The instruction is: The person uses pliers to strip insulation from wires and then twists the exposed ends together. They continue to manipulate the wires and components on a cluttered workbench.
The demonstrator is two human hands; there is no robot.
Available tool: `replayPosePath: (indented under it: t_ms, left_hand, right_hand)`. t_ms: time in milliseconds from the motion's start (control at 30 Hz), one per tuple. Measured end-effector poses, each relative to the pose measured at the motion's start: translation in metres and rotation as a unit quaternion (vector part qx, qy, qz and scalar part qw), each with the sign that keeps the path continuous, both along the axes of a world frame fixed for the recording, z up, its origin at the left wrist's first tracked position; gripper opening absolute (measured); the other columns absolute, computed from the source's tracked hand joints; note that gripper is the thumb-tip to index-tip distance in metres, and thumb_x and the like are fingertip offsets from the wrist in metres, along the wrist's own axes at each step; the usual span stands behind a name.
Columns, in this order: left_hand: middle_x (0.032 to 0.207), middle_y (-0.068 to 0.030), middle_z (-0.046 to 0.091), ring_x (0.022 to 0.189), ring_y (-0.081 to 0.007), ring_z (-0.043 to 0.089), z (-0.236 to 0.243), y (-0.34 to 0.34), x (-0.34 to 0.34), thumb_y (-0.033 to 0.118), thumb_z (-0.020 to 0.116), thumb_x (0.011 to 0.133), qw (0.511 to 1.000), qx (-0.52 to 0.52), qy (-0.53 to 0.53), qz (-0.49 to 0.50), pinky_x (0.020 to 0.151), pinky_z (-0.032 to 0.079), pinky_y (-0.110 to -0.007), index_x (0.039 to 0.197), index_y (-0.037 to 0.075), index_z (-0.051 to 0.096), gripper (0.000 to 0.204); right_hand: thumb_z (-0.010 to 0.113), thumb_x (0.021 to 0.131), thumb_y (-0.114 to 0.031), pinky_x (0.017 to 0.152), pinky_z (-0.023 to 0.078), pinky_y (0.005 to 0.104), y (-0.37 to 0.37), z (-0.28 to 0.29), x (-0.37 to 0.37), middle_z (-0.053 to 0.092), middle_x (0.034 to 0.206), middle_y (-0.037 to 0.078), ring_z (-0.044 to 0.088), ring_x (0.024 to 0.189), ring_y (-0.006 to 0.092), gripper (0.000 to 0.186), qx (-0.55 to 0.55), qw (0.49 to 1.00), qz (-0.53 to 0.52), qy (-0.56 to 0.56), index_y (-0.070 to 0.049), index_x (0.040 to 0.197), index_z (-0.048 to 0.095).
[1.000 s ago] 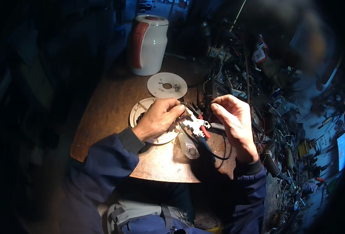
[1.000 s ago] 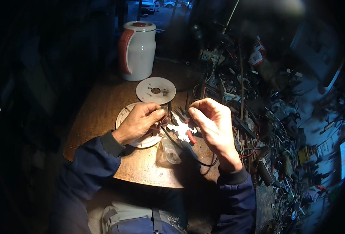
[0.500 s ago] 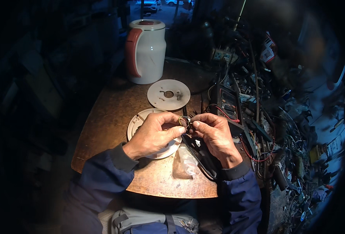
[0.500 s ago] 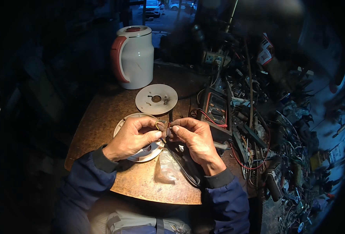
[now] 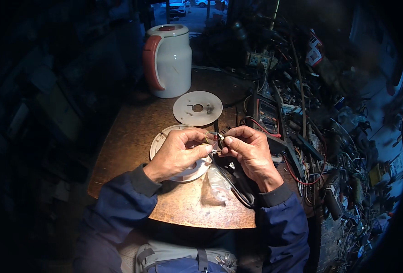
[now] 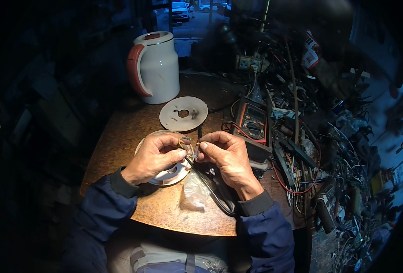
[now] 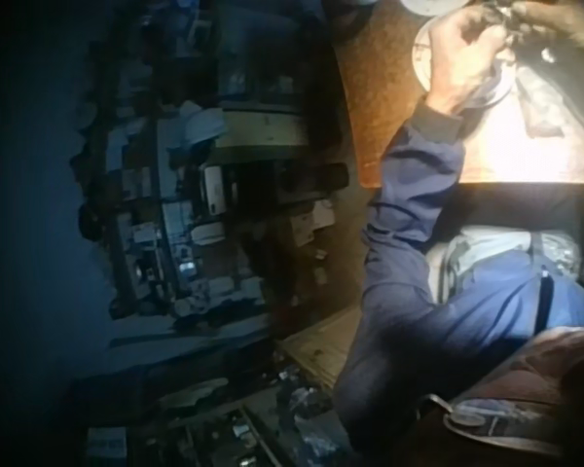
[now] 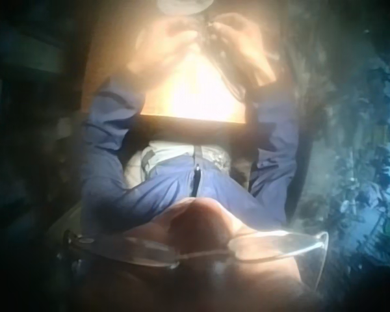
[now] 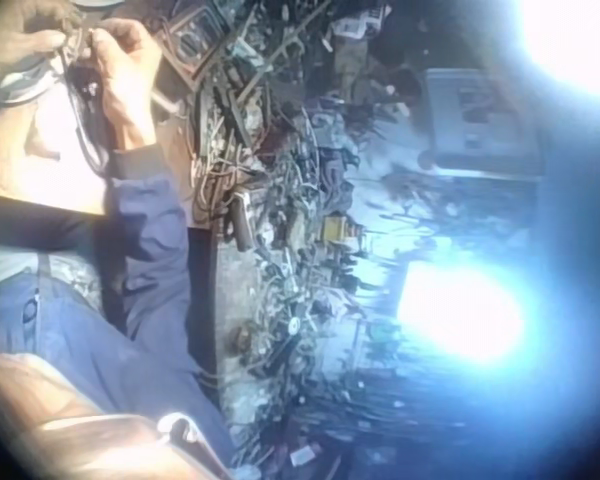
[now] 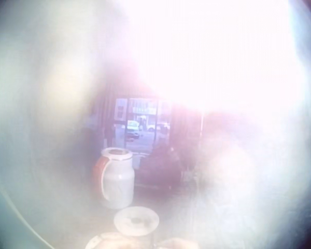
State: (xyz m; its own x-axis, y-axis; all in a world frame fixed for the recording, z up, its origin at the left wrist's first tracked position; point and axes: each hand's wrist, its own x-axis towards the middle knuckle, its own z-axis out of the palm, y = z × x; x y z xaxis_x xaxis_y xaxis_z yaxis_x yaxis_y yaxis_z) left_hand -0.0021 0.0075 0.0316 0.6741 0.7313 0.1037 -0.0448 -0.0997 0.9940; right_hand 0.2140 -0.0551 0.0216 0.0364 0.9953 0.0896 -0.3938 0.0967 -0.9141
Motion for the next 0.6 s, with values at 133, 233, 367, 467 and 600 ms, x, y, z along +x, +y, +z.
replayPosePath:
  t_ms: [133, 233, 367, 467, 600]
  left_hand:
    - [0.111, -0.0063, 0.070, 0.096, -0.0093, 0.067, 0.004, -0.003, 0.002, 0.010, 0.071, 0.096, 1.000, -0.008, -0.020, -0.007, 0.087, 0.056, -0.025, 0.121, -0.005, 0.066, 0.030]
    - [0.100, -0.0031, 0.070, 0.089, -0.0070, 0.065, 0.006, -0.004, 0.002, 0.008, 0.067, 0.097, 1.000, -0.014, -0.015, -0.018, 0.080, 0.054, -0.024, 0.117, -0.003, 0.067, 0.023]
    - [0.103, -0.0034, 0.070, 0.090, -0.0085, 0.066, -0.007, 0.002, 0.000, 0.014, 0.065, 0.100, 0.998, -0.026, -0.027, -0.043, 0.081, 0.055, -0.025, 0.115, -0.001, 0.067, 0.021]
    - [0.104, -0.0047, 0.070, 0.092, -0.0099, 0.066, -0.007, 0.001, 0.003, 0.017, 0.064, 0.102, 0.997, -0.042, -0.039, -0.051, 0.084, 0.055, -0.026, 0.116, 0.001, 0.066, 0.022]
    - [0.101, -0.0040, 0.070, 0.093, -0.0102, 0.066, -0.007, 0.001, 0.003, 0.019, 0.064, 0.103, 0.997, -0.046, -0.039, -0.057, 0.083, 0.056, -0.026, 0.110, 0.002, 0.066, 0.018]
  right_hand:
    - [0.070, 0.093, 0.001, 0.077, 0.063, 0.0313, 0.000, -0.002, 0.002, 0.072, 0.094, 0.012, 0.072, 0.082, 0.0167, 0.016, 0.007, 0.999, -0.007, -0.030, 0.008, 0.107, 0.066]
    - [0.071, 0.091, 0.002, 0.078, 0.062, 0.0300, 0.000, -0.003, 0.002, 0.072, 0.094, 0.013, 0.072, 0.082, 0.0169, 0.017, 0.023, 0.999, -0.012, -0.045, 0.008, 0.107, 0.067]
    - [0.073, 0.090, 0.001, 0.077, 0.061, 0.0288, 0.000, -0.004, 0.002, 0.074, 0.092, 0.013, 0.072, 0.081, 0.0166, 0.018, 0.024, 0.998, -0.013, -0.057, 0.008, 0.106, 0.069]
    - [0.073, 0.090, 0.001, 0.077, 0.061, 0.0286, -0.001, -0.003, 0.001, 0.074, 0.091, 0.013, 0.072, 0.080, 0.0163, 0.019, 0.016, 0.998, -0.016, -0.054, 0.009, 0.106, 0.070]
    - [0.073, 0.090, 0.001, 0.076, 0.061, 0.0285, -0.001, -0.003, 0.000, 0.074, 0.091, 0.013, 0.072, 0.080, 0.0165, 0.020, 0.011, 0.998, -0.023, -0.049, 0.009, 0.108, 0.070]
